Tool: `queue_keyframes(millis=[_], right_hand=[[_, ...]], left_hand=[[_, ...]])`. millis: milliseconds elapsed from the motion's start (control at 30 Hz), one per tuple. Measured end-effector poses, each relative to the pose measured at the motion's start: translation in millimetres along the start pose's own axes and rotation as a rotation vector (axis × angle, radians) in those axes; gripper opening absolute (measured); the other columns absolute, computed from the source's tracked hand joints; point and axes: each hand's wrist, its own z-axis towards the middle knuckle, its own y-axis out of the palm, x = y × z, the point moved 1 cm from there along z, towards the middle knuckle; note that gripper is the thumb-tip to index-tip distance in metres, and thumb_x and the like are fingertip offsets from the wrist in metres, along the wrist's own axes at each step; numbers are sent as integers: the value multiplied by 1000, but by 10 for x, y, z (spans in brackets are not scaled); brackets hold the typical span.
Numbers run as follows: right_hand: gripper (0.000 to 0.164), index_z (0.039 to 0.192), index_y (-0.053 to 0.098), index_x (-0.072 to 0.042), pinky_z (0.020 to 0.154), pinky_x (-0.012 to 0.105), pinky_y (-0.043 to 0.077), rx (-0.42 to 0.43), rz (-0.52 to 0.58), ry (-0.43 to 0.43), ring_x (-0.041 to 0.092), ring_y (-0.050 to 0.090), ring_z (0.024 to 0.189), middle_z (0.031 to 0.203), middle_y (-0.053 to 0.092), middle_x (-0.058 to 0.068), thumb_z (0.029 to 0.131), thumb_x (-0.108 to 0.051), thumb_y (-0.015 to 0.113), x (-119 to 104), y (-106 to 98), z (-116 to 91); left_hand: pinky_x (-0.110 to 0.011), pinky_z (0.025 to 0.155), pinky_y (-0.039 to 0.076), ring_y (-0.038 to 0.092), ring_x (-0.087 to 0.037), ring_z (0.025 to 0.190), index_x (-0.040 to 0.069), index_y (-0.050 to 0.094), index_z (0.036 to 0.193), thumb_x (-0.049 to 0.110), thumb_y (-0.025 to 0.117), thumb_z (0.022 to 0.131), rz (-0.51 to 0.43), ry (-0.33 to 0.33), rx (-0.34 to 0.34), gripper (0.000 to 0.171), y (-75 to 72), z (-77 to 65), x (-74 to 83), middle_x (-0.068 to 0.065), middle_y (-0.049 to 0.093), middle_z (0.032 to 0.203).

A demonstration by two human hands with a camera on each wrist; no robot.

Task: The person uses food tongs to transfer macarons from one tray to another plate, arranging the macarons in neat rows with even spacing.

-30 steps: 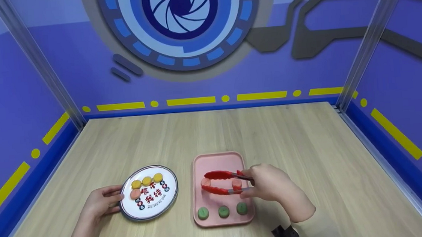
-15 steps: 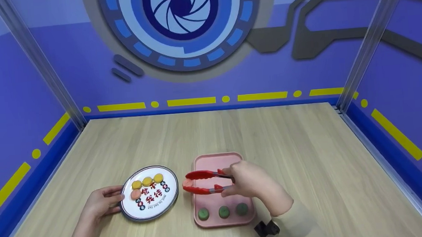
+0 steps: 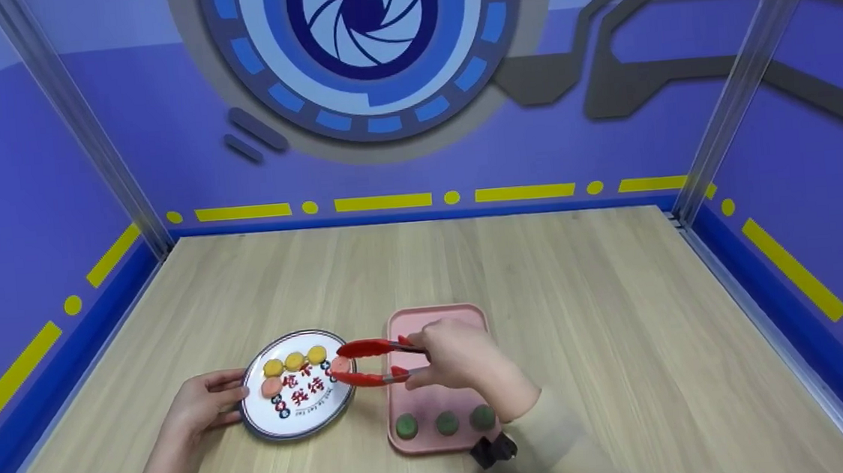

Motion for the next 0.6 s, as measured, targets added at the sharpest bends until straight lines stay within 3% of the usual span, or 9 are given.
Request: queue_keyframes(millis=[267, 600], right_hand=[[31, 94, 76, -20, 55, 18, 42, 34, -68, -2, 6, 47, 61, 70, 60, -9, 76, -40, 91, -168, 128, 178], [38, 105, 78, -14, 60, 21, 53, -16, -36, 30, 7, 55, 65, 79, 72, -2, 78, -38, 90, -342, 320, 400]], left_hand=[[-30, 63, 65, 70, -13, 77, -8, 59, 136, -4, 65, 94, 1, -3, -7, 42, -5, -13, 6, -29, 66, 126], [-29, 63, 65, 70, -13, 76, -7, 61, 135, -3, 65, 94, -2, -10, 2, 41, -1, -23, 5, -28, 66, 126]])
